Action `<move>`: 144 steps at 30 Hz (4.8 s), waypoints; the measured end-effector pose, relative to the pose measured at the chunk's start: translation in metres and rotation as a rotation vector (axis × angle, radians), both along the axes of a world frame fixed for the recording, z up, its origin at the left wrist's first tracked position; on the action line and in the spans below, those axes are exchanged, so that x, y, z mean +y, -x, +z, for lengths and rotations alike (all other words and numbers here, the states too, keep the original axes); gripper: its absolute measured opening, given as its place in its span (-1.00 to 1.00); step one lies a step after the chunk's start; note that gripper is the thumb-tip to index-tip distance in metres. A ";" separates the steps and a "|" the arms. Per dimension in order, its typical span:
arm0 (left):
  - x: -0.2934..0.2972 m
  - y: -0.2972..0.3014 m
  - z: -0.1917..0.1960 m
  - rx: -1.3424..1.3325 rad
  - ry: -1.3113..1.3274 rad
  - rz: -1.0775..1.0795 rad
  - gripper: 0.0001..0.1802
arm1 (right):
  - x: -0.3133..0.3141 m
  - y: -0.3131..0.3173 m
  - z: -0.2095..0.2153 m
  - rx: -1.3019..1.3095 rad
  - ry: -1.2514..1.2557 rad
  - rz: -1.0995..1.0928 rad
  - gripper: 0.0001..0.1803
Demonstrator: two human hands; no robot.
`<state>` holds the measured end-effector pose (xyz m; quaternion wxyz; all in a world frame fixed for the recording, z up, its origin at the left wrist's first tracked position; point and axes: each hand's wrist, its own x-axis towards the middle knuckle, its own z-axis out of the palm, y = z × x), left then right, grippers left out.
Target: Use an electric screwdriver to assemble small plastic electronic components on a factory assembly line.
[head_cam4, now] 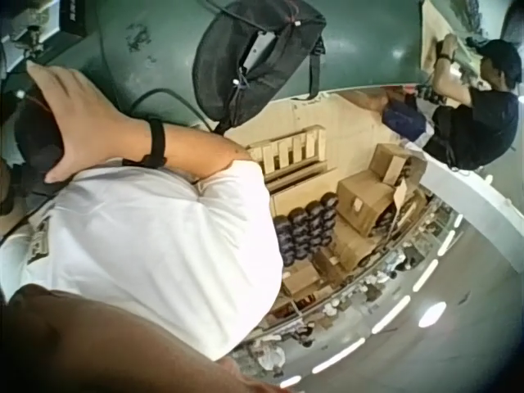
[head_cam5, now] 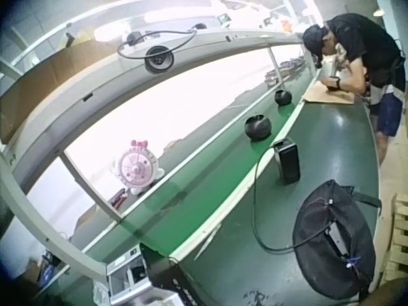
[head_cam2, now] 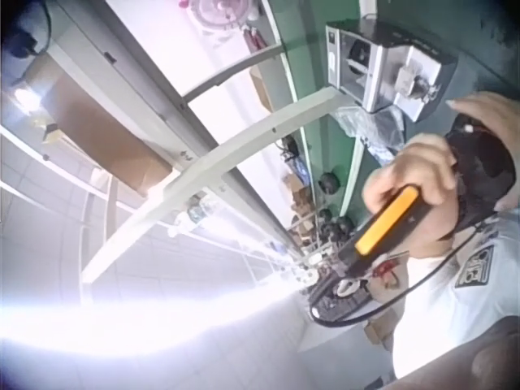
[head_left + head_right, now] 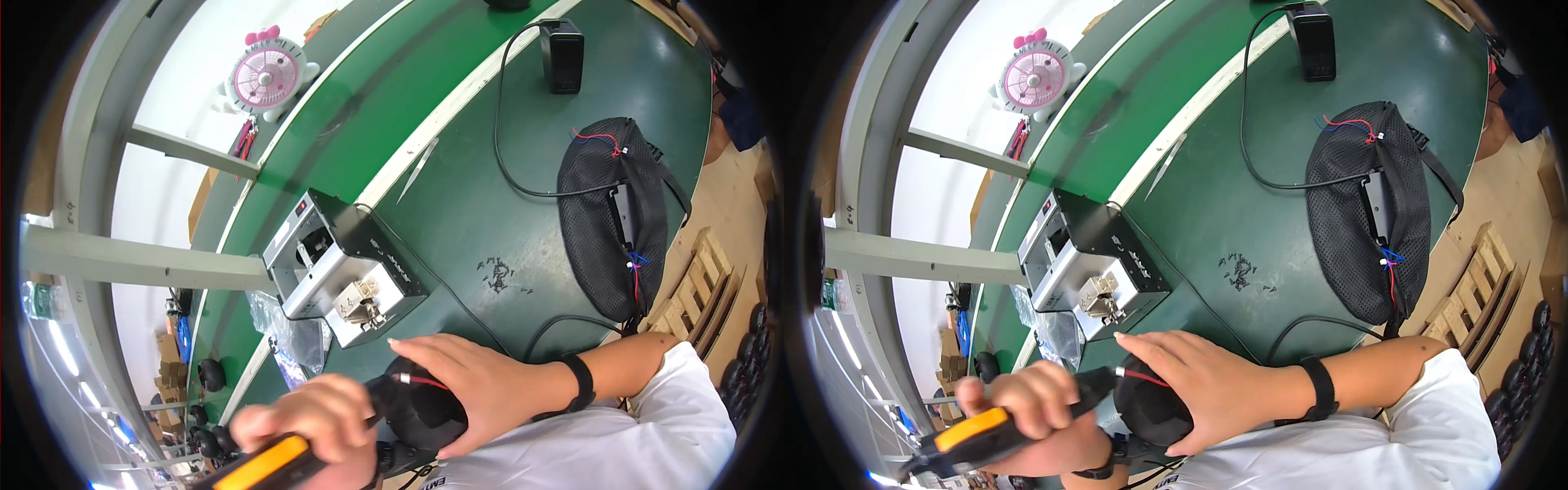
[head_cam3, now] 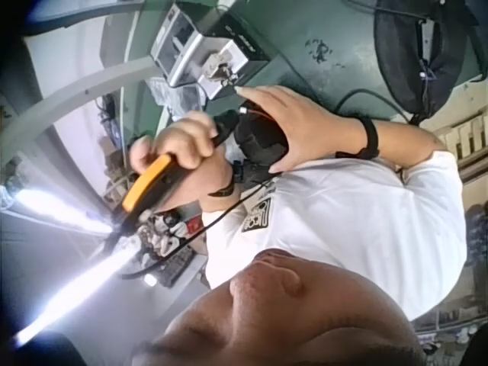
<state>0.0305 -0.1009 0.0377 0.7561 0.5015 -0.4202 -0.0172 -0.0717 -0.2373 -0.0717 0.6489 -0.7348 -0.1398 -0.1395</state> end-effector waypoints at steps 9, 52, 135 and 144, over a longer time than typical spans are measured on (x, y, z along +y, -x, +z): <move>-0.025 -0.095 -0.018 0.453 -0.036 0.198 -0.12 | 0.000 0.001 0.000 0.015 0.068 -0.086 0.07; 0.003 -0.062 -0.006 0.397 0.247 -1.241 -0.38 | -0.005 -0.013 0.016 0.146 0.219 0.194 0.30; 0.250 -0.049 -0.099 -0.509 -1.295 0.512 -0.35 | -0.170 -0.323 0.052 0.228 1.289 -0.618 0.09; 0.307 -0.123 -0.062 -0.334 -1.144 0.483 -0.46 | -0.131 -0.290 0.078 0.007 0.894 -0.482 -0.09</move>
